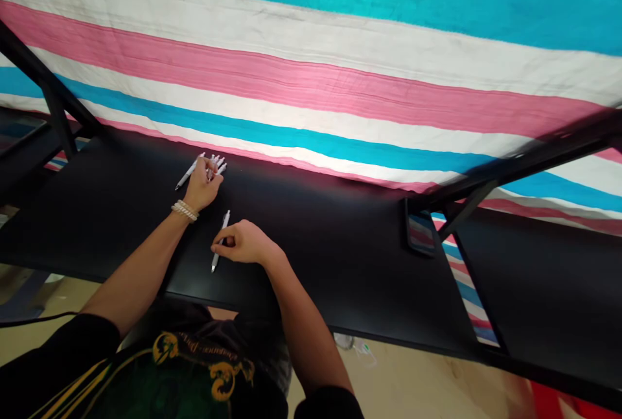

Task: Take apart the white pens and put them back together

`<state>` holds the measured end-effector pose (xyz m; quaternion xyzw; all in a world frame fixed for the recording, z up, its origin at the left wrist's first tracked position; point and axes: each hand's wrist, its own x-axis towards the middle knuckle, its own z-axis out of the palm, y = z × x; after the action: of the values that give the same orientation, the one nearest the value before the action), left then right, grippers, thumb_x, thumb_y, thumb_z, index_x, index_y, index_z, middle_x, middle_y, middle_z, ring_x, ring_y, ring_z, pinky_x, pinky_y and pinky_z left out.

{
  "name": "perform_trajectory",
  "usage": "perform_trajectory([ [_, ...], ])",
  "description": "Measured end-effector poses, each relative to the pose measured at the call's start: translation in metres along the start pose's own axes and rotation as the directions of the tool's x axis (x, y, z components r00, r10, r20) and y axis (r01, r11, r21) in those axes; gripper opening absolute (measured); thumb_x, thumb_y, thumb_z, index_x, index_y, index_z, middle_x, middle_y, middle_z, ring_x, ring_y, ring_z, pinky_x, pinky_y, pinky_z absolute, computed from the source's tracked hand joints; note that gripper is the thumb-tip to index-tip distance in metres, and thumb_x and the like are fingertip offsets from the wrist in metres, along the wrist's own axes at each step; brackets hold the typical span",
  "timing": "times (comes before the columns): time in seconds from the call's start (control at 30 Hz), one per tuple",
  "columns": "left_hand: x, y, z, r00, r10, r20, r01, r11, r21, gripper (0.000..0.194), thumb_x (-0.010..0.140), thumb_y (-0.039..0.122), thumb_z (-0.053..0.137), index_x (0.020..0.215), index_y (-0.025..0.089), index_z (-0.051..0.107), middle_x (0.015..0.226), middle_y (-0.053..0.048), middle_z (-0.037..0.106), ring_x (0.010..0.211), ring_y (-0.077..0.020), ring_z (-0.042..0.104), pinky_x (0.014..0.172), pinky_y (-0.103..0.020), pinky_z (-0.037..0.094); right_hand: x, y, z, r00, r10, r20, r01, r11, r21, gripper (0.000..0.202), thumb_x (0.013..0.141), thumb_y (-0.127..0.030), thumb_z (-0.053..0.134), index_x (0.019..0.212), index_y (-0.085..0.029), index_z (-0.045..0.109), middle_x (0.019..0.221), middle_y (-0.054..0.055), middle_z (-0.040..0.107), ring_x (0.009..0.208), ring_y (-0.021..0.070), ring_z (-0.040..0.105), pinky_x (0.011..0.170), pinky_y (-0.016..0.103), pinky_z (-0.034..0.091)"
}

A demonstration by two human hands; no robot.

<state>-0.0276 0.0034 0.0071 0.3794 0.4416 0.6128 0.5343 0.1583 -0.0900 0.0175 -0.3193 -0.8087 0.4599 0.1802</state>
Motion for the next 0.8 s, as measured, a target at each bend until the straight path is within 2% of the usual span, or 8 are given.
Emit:
perform_trajectory([
  [0.03, 0.000, -0.003, -0.002, 0.991, 0.124, 0.049, -0.132, 0.963, 0.236, 0.027, 0.070, -0.001, 0.064, 0.085, 0.021, 0.060, 0.084, -0.002, 0.054, 0.073, -0.0139, 0.055, 0.077, -0.028, 0.047, 0.001, -0.001, 0.003, 1.000, -0.005, -0.007, 0.005, 0.998, -0.061, 0.016, 0.086, -0.037, 0.071, 0.087, -0.022, 0.075, 0.054, -0.006, 0.054, 0.046, 0.0066, 0.045, 0.050, 0.020, 0.030],
  [0.13, 0.001, -0.010, -0.008, 0.914, 0.282, 0.290, -0.404, 0.581, 0.707, 0.030, 0.069, 0.001, 0.060, 0.093, 0.018, 0.068, 0.108, -0.013, 0.059, 0.101, -0.0286, 0.058, 0.099, -0.044, 0.043, 0.005, -0.002, 0.009, 0.998, 0.003, -0.068, -0.018, 0.975, -0.223, 0.014, 0.083, -0.033, 0.075, 0.077, -0.021, 0.069, 0.057, -0.006, 0.058, 0.050, 0.0081, 0.048, 0.054, 0.021, 0.029],
  [0.2, 0.002, -0.013, -0.012, 0.898, 0.277, 0.341, -0.430, 0.389, 0.815, 0.031, 0.071, 0.004, 0.058, 0.096, 0.017, 0.071, 0.116, -0.016, 0.060, 0.111, -0.0349, 0.055, 0.104, -0.049, 0.039, 0.007, -0.001, 0.011, 0.992, 0.010, -0.127, -0.051, 0.943, -0.328, 0.010, 0.081, -0.026, 0.073, 0.077, -0.021, 0.065, 0.060, -0.004, 0.059, 0.053, 0.0100, 0.050, 0.056, 0.023, 0.030],
  [0.3, 0.004, -0.017, -0.017, 0.899, 0.281, 0.336, -0.411, 0.278, 0.868, 0.028, 0.073, 0.008, 0.059, 0.095, 0.017, 0.075, 0.120, -0.016, 0.063, 0.116, -0.0374, 0.053, 0.106, -0.052, 0.036, 0.008, 0.002, 0.012, 0.967, 0.014, -0.255, -0.125, 0.897, -0.424, 0.009, 0.081, -0.016, 0.064, 0.088, -0.022, 0.064, 0.067, -0.002, 0.062, 0.059, 0.0132, 0.053, 0.058, 0.025, 0.031],
  [0.47, 0.004, -0.014, -0.016, 0.910, 0.314, 0.272, -0.383, 0.380, 0.842, 0.025, 0.072, 0.007, 0.063, 0.089, 0.018, 0.076, 0.132, -0.014, 0.061, 0.128, -0.0385, 0.048, 0.113, -0.054, 0.030, 0.012, 0.011, 0.009, 0.865, 0.072, -0.497, -0.208, 0.953, -0.222, 0.017, 0.088, -0.019, 0.054, 0.105, -0.021, 0.057, 0.072, -0.001, 0.060, 0.059, 0.0138, 0.055, 0.061, 0.026, 0.039],
  [0.57, 0.000, -0.009, -0.005, 0.926, 0.335, 0.174, -0.360, 0.643, 0.677, 0.018, 0.080, 0.015, 0.065, 0.095, 0.019, 0.074, 0.129, -0.013, 0.064, 0.125, -0.0326, 0.055, 0.110, -0.050, 0.037, 0.016, 0.017, 0.006, 0.822, 0.102, -0.560, -0.116, 0.993, 0.011, 0.022, 0.094, -0.026, 0.049, 0.116, -0.022, 0.050, 0.076, -0.002, 0.061, 0.058, 0.0127, 0.057, 0.061, 0.025, 0.044],
  [0.67, -0.009, -0.002, 0.009, 0.987, 0.070, 0.146, -0.108, 0.956, 0.271, 0.026, 0.091, 0.036, 0.061, 0.108, 0.017, 0.069, 0.108, -0.013, 0.072, 0.096, -0.0236, 0.069, 0.087, -0.040, 0.054, 0.018, 0.022, 0.003, 0.819, 0.116, -0.562, -0.013, 0.983, 0.184, 0.026, 0.097, -0.033, 0.048, 0.120, -0.023, 0.045, 0.082, -0.001, 0.064, 0.061, 0.0125, 0.060, 0.061, 0.025, 0.048],
  [0.8, -0.022, 0.002, 0.023, 0.907, -0.207, 0.367, 0.223, 0.975, -0.002, 0.032, 0.084, 0.037, 0.073, 0.104, 0.012, 0.069, 0.097, -0.013, 0.074, 0.080, -0.0189, 0.071, 0.071, -0.030, 0.056, 0.020, 0.025, 0.002, 0.827, 0.101, -0.553, 0.059, 0.962, 0.265, 0.024, 0.096, -0.040, 0.053, 0.113, -0.024, 0.047, 0.084, -0.001, 0.064, 0.065, 0.0123, 0.061, 0.061, 0.025, 0.050],
])
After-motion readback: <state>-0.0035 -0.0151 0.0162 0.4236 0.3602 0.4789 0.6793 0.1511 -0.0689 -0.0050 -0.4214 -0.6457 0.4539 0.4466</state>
